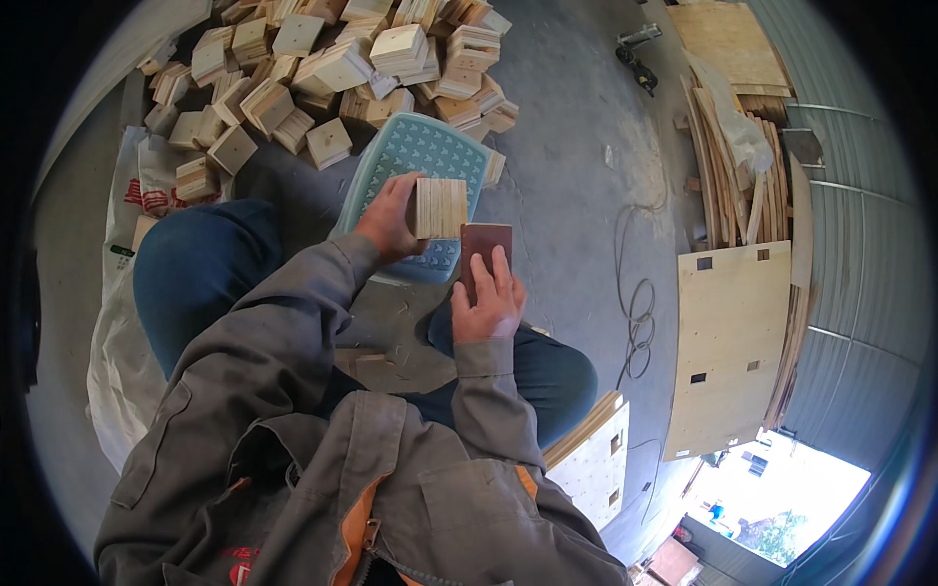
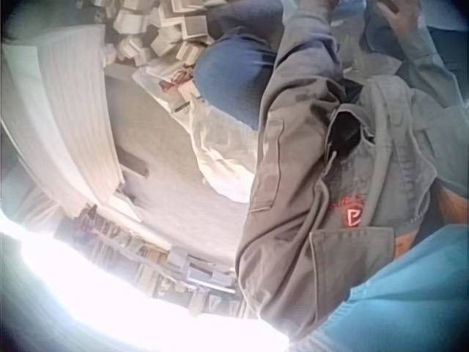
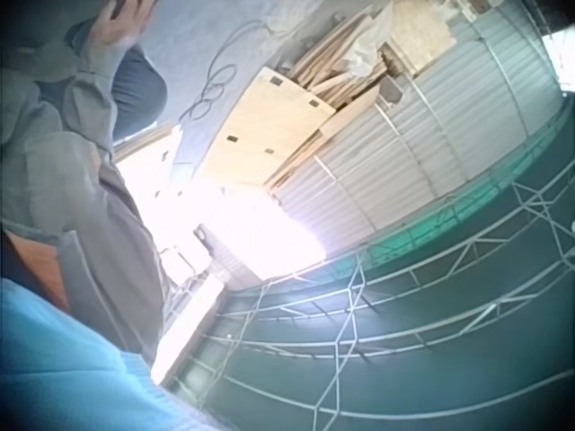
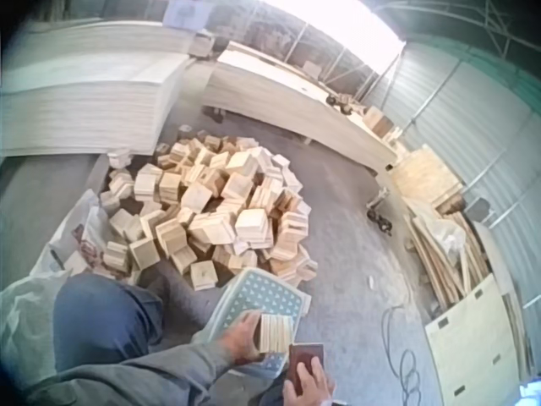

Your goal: The person sits on the floor and sands small wooden blocks one by one using a sanding block. They repeatedly pick up a block, sand its surfaces, and place it into a growing stack nearby.

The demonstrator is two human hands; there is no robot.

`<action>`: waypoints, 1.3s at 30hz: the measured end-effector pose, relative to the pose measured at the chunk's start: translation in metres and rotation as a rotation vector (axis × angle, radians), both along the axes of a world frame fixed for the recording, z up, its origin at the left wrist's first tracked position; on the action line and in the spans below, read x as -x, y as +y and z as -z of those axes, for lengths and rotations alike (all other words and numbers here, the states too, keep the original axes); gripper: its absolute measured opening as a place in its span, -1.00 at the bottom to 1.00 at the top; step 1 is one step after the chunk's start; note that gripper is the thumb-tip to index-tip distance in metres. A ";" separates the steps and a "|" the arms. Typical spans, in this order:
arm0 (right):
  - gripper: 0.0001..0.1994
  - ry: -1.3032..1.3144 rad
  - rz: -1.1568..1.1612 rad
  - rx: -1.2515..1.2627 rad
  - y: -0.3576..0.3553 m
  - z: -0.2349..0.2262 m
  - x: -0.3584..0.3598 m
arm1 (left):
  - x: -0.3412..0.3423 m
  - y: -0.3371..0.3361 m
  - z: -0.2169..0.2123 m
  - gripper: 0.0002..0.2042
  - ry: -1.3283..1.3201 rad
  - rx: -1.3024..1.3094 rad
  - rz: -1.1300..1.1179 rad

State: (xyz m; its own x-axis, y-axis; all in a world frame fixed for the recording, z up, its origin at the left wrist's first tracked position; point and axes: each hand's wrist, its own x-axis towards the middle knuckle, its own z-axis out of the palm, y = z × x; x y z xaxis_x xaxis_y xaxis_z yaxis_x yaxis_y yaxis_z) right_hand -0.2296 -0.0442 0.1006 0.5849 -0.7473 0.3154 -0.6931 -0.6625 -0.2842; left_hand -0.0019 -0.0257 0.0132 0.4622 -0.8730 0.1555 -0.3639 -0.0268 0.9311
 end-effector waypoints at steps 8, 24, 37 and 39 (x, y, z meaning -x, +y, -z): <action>-0.48 0.036 -0.007 0.037 -0.063 -0.001 -0.072 | -0.001 0.003 -0.003 -0.09 0.035 0.016 0.019; -0.42 0.022 -0.007 -0.012 -0.011 -0.002 -0.004 | 0.002 -0.004 0.003 -0.04 0.019 0.018 0.009; -0.49 0.034 0.005 0.040 -0.072 0.005 -0.075 | 0.001 0.000 0.000 0.00 0.059 -0.013 0.030; -0.49 0.062 0.027 0.005 -0.092 0.002 -0.095 | 0.003 -0.002 -0.001 0.00 0.059 -0.011 0.036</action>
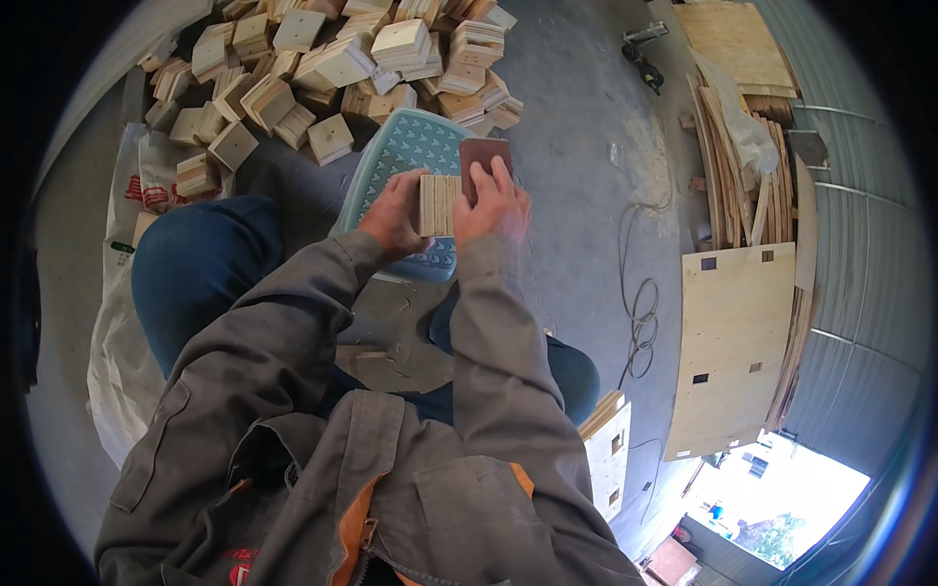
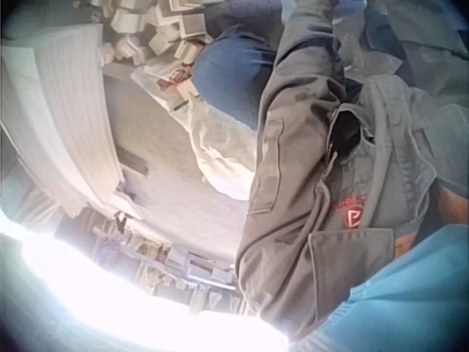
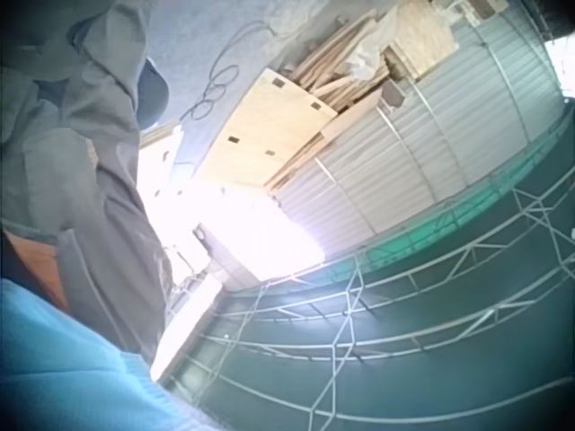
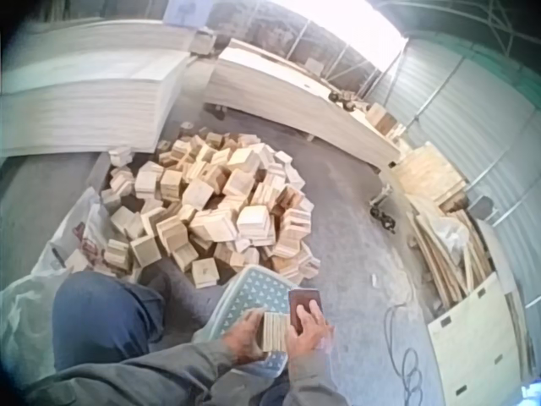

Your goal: The person sits on the floor and sands small wooden blocks one by one using a sanding block. They repeatedly pick up a block, sand its surfaces, and place it into a growing stack nearby.

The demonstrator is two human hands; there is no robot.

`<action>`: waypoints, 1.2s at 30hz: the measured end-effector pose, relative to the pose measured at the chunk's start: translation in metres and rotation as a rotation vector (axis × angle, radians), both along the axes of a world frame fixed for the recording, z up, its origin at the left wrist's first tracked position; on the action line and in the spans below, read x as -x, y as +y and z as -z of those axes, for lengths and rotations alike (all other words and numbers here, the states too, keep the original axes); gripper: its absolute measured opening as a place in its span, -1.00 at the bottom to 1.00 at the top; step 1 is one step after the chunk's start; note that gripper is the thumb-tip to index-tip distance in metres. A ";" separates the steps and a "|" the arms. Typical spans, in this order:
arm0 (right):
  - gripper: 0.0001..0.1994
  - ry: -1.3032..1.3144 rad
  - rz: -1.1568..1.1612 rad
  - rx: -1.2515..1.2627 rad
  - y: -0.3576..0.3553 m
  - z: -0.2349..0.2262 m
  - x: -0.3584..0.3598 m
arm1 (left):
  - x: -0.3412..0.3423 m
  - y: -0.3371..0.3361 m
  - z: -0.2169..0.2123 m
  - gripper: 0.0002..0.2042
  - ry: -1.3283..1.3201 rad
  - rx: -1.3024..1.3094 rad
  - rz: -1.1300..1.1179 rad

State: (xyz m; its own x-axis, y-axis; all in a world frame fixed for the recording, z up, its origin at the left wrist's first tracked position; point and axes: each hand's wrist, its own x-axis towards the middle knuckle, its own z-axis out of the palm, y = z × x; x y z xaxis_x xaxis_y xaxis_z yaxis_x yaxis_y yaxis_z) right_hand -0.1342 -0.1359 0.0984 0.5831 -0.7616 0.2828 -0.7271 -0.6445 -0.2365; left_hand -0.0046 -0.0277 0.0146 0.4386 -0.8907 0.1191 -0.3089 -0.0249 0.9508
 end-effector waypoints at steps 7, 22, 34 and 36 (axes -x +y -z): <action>-0.46 -0.021 -0.037 -0.031 -0.020 0.009 -0.003 | 0.000 -0.001 -0.003 0.00 -0.007 -0.001 0.008; -0.40 -0.137 -0.148 -0.061 0.086 -0.003 0.078 | 0.003 -0.003 0.006 -0.08 -0.025 0.027 -0.022; -0.46 -0.003 -0.005 -0.145 -0.019 -0.005 -0.033 | 0.002 -0.002 -0.002 -0.06 -0.014 0.021 -0.031; -0.45 -0.007 -0.014 -0.132 -0.013 -0.002 -0.029 | 0.001 0.000 0.000 -0.04 -0.032 0.026 -0.028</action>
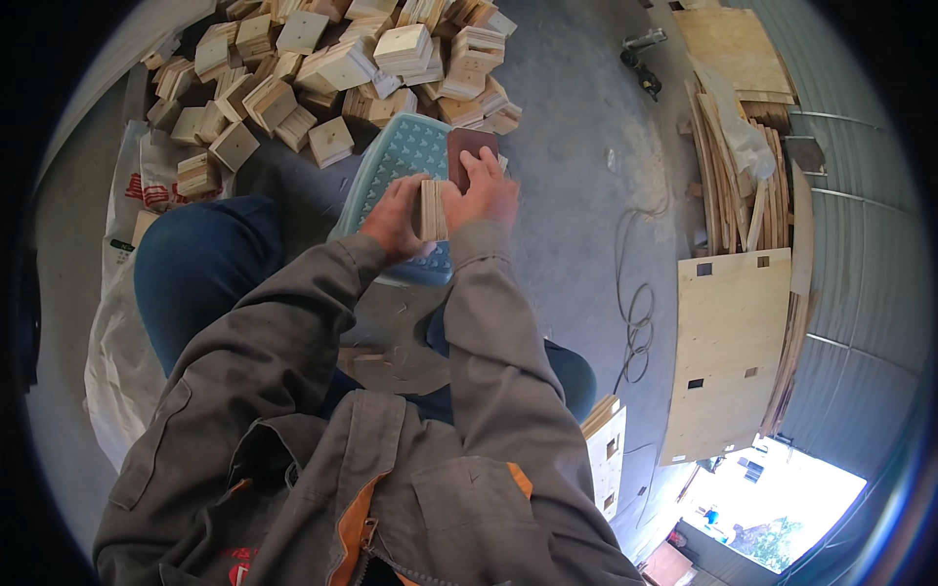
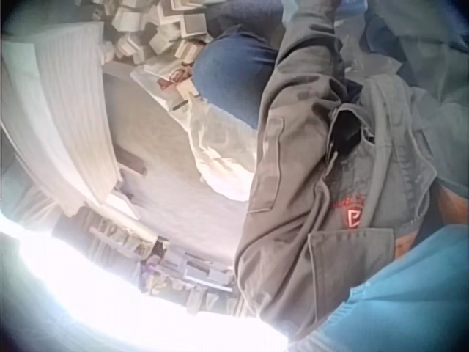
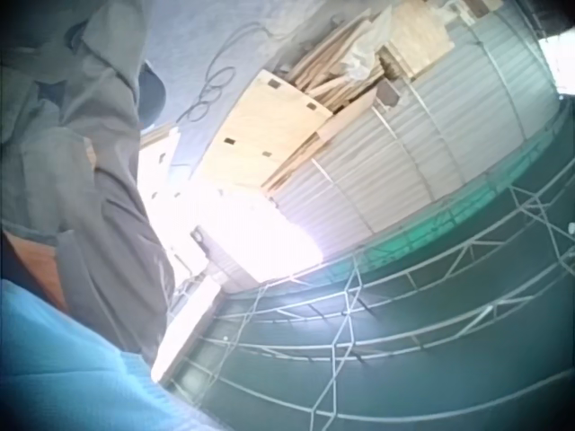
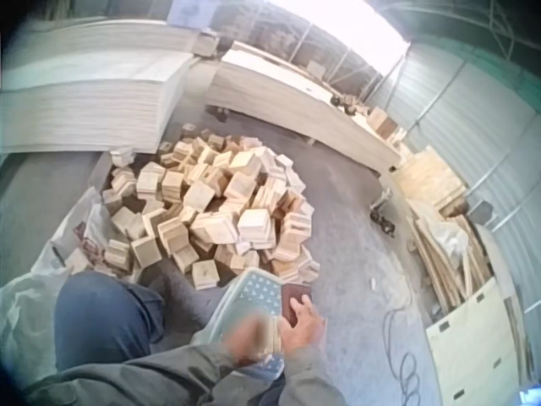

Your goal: The person sits on the floor and sands small wooden blocks one by one using a sanding block. They repeatedly pick up a block, sand its surfaces, and place it into a growing stack nearby.

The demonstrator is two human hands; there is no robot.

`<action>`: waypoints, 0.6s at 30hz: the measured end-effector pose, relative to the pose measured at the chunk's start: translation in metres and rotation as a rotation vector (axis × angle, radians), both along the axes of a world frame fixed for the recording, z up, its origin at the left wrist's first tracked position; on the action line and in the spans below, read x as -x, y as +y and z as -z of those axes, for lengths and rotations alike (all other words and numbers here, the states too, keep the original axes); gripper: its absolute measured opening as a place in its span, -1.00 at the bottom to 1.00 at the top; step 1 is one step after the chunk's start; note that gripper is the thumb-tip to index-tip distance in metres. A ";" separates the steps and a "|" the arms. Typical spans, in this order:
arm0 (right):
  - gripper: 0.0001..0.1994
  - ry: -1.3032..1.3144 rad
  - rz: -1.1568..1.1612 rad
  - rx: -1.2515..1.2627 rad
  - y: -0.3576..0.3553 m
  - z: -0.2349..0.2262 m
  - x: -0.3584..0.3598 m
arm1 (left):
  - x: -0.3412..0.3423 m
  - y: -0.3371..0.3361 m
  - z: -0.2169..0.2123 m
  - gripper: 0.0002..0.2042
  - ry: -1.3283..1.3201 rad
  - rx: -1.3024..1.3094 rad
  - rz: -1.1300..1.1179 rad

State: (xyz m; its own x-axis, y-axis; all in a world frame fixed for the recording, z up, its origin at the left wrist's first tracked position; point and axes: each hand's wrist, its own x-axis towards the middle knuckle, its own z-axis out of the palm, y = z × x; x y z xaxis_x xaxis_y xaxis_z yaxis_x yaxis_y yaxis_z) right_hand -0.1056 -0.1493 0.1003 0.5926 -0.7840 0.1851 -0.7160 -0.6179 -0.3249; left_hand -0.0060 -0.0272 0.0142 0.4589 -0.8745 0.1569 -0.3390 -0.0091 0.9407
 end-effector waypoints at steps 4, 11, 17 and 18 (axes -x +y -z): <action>-0.42 -0.114 -0.097 0.044 0.035 0.007 0.034 | 0.001 -0.001 0.002 -0.05 0.009 -0.016 0.013; -0.38 -0.126 -0.199 0.028 0.119 -0.002 0.089 | 0.003 -0.004 0.010 -0.09 0.036 0.003 -0.002; -0.42 -0.142 -0.209 0.077 0.100 -0.001 0.068 | 0.003 -0.003 0.013 -0.06 0.054 0.006 -0.022; -0.43 -0.152 -0.205 0.089 0.088 0.004 0.057 | 0.003 -0.002 0.016 -0.05 0.059 0.011 -0.027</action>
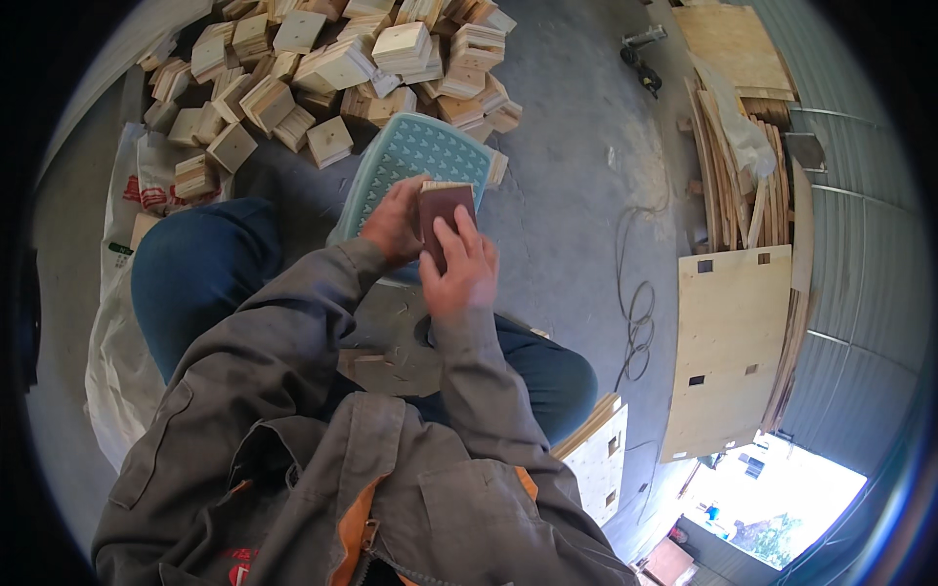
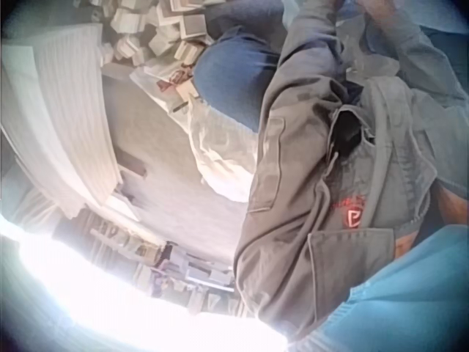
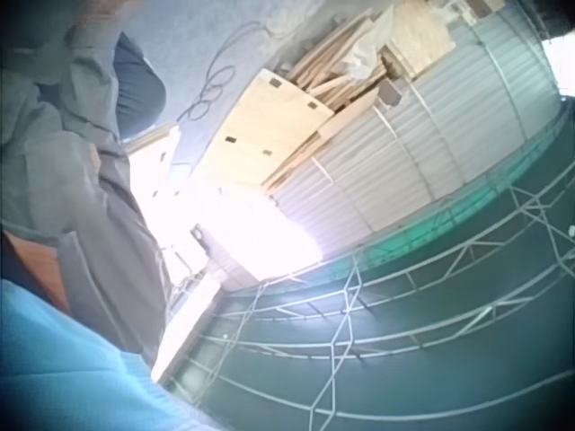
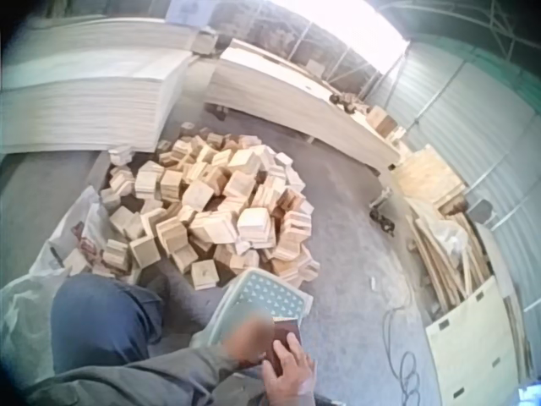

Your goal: The person sits on the floor and sands small wooden blocks one by one using a sanding block. They repeatedly pick up a block, sand its surfaces, and place it into a growing stack nearby.

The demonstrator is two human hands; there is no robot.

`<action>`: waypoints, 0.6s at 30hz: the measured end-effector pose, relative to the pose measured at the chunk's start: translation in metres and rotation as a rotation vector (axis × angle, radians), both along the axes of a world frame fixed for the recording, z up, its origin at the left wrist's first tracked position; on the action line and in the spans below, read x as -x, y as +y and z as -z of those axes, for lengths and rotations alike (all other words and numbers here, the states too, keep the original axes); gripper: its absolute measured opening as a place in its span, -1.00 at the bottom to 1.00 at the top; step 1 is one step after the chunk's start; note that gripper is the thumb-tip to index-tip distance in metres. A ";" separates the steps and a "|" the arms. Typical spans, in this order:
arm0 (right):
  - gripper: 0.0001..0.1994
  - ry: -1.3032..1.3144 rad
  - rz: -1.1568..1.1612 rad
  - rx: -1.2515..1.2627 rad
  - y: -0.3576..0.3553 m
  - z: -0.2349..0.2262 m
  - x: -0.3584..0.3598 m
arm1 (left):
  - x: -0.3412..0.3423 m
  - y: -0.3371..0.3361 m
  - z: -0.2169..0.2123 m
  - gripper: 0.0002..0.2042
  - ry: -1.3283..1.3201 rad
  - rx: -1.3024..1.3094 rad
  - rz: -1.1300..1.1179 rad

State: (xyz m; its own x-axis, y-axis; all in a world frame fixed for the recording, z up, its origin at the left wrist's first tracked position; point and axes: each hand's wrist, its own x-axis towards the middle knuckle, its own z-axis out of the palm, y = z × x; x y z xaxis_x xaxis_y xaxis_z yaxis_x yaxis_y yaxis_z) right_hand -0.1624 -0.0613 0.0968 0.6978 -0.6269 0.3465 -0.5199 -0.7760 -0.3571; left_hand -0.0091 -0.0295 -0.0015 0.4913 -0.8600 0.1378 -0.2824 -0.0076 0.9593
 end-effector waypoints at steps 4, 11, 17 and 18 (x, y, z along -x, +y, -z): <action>-0.48 0.017 0.102 -0.013 -0.051 0.002 -0.048 | -0.001 -0.001 -0.007 -0.02 -0.017 -0.004 0.051; -0.45 0.117 0.167 -0.049 -0.075 -0.005 -0.063 | 0.003 -0.002 -0.017 0.00 -0.023 -0.053 0.056; -0.41 0.054 0.054 -0.041 -0.012 0.001 -0.003 | 0.002 -0.004 -0.004 -0.04 -0.032 -0.018 0.016; -0.41 0.052 0.036 -0.041 0.002 0.000 0.010 | 0.002 -0.004 -0.005 -0.05 -0.026 -0.022 0.001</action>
